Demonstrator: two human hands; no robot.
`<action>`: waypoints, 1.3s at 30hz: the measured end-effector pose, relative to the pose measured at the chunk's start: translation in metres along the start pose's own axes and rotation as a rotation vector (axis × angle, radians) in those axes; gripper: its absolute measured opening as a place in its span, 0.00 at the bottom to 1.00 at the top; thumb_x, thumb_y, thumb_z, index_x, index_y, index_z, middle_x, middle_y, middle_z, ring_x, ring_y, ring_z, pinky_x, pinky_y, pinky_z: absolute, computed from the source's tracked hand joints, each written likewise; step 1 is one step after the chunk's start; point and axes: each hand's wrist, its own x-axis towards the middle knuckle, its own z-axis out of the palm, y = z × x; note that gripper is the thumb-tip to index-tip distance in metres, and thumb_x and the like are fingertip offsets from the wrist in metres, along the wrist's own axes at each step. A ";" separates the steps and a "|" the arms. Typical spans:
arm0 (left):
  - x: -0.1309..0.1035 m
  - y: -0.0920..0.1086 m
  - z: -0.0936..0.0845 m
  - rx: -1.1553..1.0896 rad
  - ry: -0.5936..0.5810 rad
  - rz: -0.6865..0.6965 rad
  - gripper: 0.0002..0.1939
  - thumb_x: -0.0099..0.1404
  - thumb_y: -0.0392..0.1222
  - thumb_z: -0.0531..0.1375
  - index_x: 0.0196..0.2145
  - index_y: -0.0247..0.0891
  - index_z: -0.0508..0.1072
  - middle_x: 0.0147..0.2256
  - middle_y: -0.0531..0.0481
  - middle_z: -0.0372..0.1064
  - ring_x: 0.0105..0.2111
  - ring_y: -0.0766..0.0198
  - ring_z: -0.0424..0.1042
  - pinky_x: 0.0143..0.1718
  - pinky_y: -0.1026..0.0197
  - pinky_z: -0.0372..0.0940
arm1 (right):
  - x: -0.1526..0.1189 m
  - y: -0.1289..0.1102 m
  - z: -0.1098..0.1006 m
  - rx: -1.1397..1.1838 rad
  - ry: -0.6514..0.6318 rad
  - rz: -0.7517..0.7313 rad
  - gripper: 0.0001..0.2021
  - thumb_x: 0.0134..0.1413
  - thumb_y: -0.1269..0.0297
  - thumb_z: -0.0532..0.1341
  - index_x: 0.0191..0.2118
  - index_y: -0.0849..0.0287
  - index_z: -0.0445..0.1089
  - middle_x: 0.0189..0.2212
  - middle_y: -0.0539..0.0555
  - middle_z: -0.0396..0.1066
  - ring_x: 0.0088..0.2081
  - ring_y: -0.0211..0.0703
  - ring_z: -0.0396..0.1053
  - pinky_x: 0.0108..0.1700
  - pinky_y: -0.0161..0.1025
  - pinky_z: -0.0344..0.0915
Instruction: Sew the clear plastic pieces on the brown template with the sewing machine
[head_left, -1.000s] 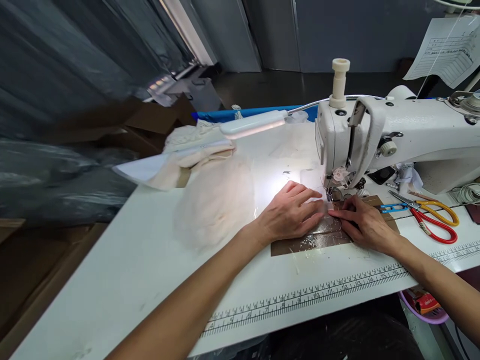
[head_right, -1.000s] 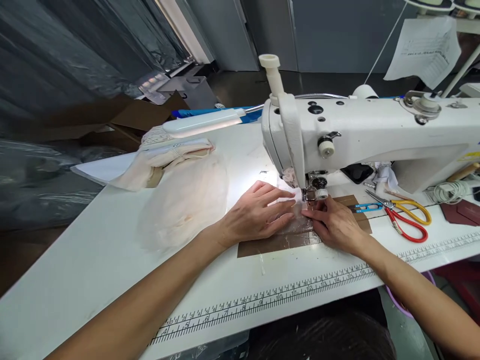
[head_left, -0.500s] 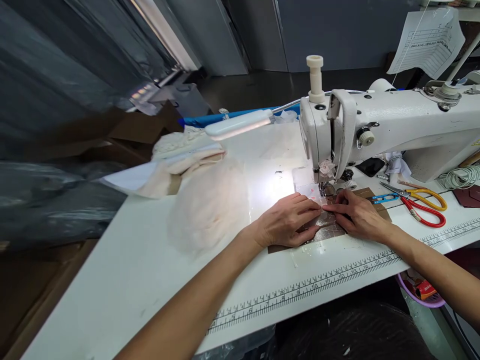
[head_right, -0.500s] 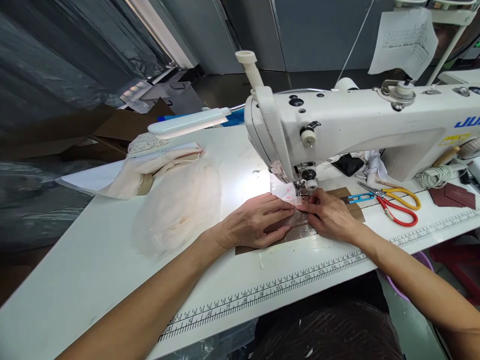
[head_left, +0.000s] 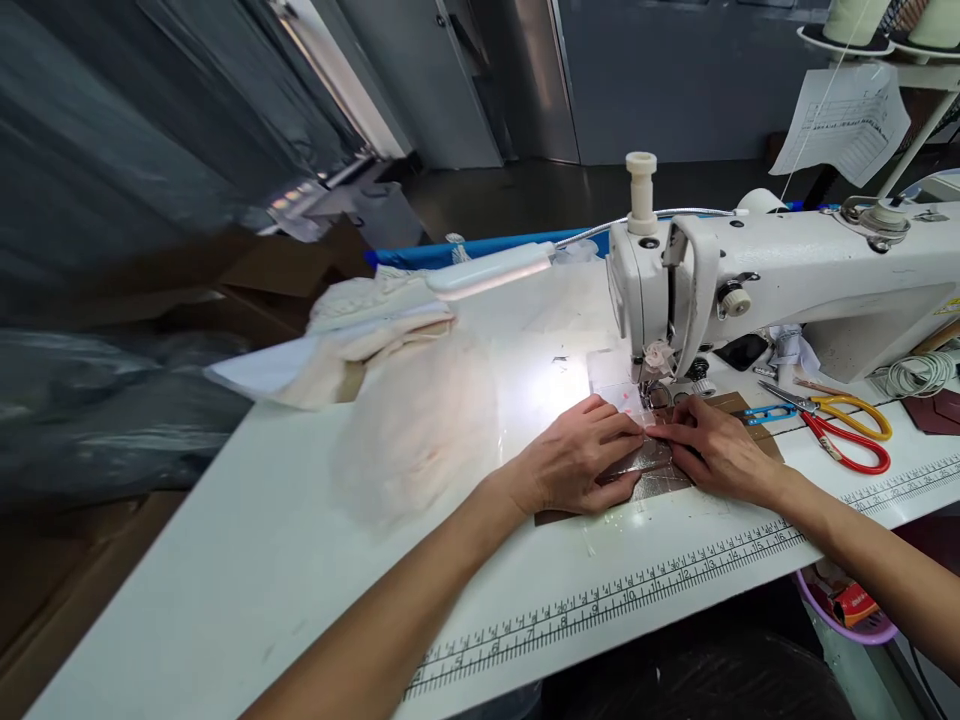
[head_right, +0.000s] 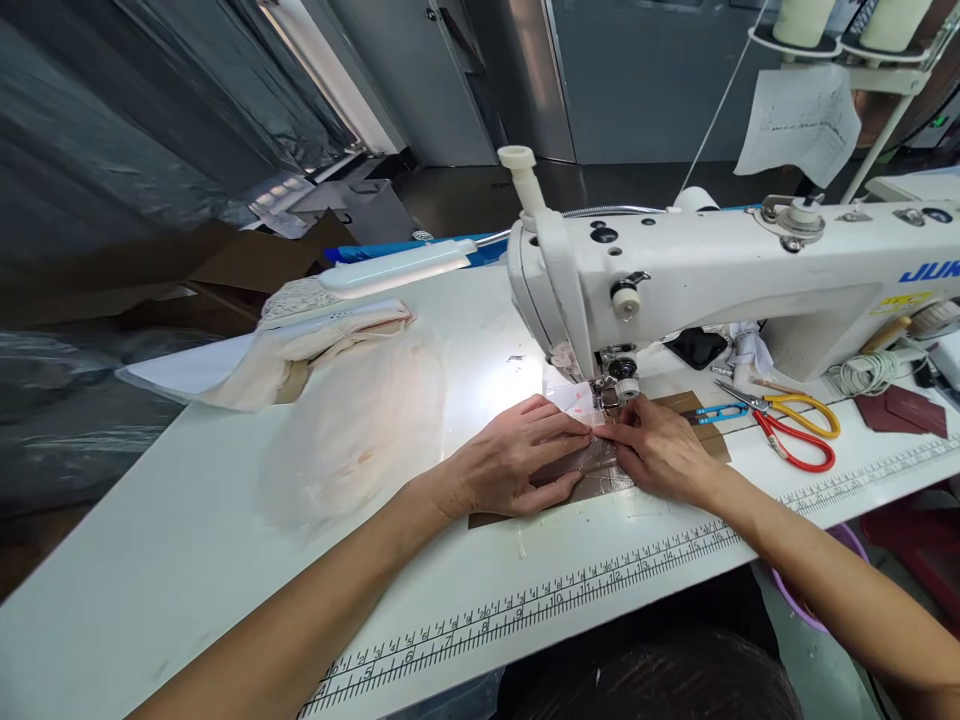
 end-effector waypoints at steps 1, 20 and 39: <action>0.000 0.000 0.000 0.005 -0.010 -0.007 0.12 0.64 0.42 0.53 0.36 0.35 0.75 0.34 0.44 0.73 0.29 0.60 0.67 0.34 0.55 0.65 | 0.000 0.000 0.000 -0.011 -0.006 -0.002 0.18 0.63 0.68 0.53 0.54 0.54 0.72 0.41 0.58 0.66 0.39 0.44 0.68 0.42 0.44 0.71; -0.003 -0.002 0.004 -0.020 -0.036 -0.108 0.14 0.60 0.42 0.55 0.41 0.34 0.74 0.40 0.41 0.72 0.34 0.57 0.67 0.37 0.53 0.64 | 0.014 -0.012 -0.007 -0.196 -0.170 0.047 0.20 0.64 0.70 0.48 0.58 0.57 0.66 0.38 0.60 0.68 0.33 0.45 0.67 0.33 0.41 0.68; 0.000 -0.004 0.006 0.087 -0.116 -0.207 0.19 0.64 0.48 0.53 0.43 0.32 0.72 0.46 0.38 0.69 0.38 0.54 0.69 0.41 0.50 0.64 | 0.015 -0.007 -0.005 -0.125 -0.194 0.062 0.19 0.65 0.66 0.48 0.57 0.60 0.65 0.41 0.63 0.70 0.37 0.48 0.69 0.35 0.43 0.68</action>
